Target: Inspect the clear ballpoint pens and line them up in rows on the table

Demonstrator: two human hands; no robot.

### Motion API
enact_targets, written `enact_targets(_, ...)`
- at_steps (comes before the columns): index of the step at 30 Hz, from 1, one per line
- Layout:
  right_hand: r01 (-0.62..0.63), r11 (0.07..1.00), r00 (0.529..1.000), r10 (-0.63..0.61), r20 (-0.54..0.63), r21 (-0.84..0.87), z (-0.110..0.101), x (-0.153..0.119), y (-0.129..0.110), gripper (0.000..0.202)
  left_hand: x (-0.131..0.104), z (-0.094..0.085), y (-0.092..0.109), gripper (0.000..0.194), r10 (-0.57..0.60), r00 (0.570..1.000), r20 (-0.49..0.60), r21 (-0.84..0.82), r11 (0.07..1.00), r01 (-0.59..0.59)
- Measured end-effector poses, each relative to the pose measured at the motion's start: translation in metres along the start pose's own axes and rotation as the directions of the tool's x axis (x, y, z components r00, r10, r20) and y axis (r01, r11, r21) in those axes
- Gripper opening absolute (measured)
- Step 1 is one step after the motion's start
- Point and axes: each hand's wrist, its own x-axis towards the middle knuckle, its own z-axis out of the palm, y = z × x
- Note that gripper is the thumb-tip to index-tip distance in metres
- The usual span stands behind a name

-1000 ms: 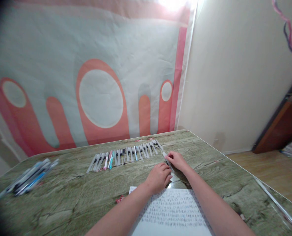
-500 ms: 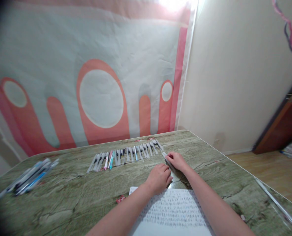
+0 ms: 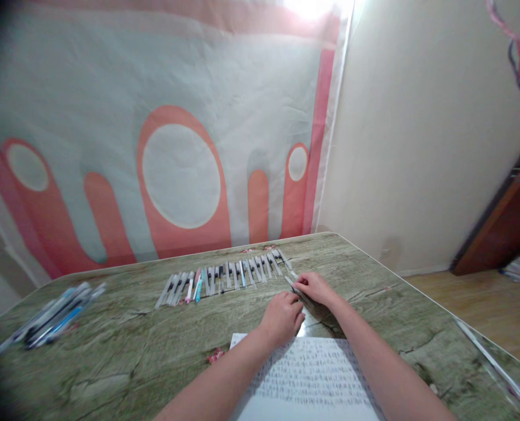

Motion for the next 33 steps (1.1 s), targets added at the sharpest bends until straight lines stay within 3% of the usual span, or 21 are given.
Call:
enact_targets(6, -0.049, 0.994, 0.998, 0.051, 0.022, -0.096, 0.002, 0.003, 0.001, 0.036, 0.000, 0.002, -0.001, 0.024, -0.011, 1.000, -0.009, -0.047, 0.999, 0.011)
enact_targets(15, -0.114, 0.982, 0.983, 0.089, -0.161, -0.149, 0.009, 0.004, 0.001, 0.033, 0.000, 0.008, -0.009, 0.024, -0.016, 0.998, -0.054, -0.107, 0.994, 0.010)
enact_targets(22, -0.121, 0.990, 0.937, 0.091, -0.337, -0.067, 0.006, 0.006, 0.012, 0.033, 0.001, 0.009, -0.010, 0.029, 0.027, 0.996, -0.090, -0.156, 0.987, -0.041)
enact_targets(33, 0.002, 0.999, 0.980, -0.013, -0.201, -0.054, 0.008, 0.002, 0.006, 0.023, 0.003, 0.009, -0.007, 0.025, 0.124, 0.990, -0.073, -0.208, 0.968, -0.137)
